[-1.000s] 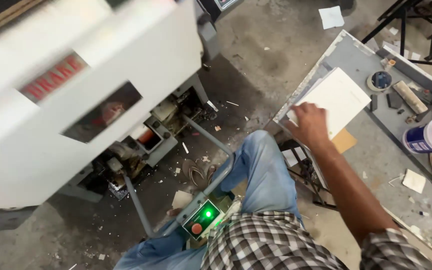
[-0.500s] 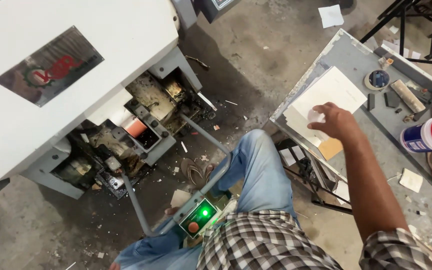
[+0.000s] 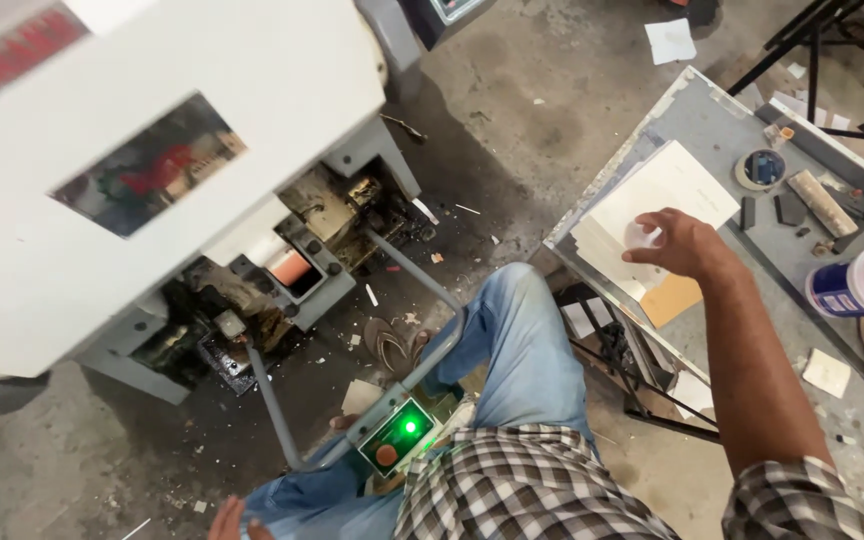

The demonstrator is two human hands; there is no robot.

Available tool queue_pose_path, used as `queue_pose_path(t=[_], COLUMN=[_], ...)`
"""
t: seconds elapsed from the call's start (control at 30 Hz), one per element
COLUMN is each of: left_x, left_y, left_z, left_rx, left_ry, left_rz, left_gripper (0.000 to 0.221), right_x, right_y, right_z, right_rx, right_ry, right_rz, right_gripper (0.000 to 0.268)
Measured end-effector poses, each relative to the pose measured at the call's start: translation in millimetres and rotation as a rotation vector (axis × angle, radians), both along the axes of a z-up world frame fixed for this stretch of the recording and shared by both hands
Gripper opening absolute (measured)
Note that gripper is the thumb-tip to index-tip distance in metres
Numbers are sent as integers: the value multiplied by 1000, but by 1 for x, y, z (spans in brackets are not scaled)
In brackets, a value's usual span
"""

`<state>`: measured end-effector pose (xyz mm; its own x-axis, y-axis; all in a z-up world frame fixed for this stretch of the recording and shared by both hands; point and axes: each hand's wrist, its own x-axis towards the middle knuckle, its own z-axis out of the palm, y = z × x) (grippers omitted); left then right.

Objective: Operating a printing press to print or stamp individual sheets of paper.

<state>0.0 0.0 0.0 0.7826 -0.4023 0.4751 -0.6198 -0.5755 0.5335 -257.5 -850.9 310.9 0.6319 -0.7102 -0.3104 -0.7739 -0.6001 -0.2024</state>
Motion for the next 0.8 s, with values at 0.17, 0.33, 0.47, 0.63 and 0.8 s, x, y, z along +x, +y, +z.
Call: queue_pose_path(t=[0.17,0.33,0.47,0.63,0.8], left_x=[16,64,97,103,94], left_y=[-199,-294,-354,-399,-388], left_z=[281,364,316,262,184], left_rx=[46,99,43,49,418], left_ry=[80,-123,-217,136,118], left_rz=[-30,-303,-300,7,-70], left_gripper=[29,32,23,50,64], right_x=[-5,-27,-64,-167,-116], right_y=[30,40,-19,-200,-223], right_z=[-39,-52,-96,-237,-200], right_rx=[-280,-408,-532,-740,-100], right_ry=[-86,-345,-386,133,-446], right_rz=[97,56,137,225,-211], right_gripper=[54,25,17,33,47])
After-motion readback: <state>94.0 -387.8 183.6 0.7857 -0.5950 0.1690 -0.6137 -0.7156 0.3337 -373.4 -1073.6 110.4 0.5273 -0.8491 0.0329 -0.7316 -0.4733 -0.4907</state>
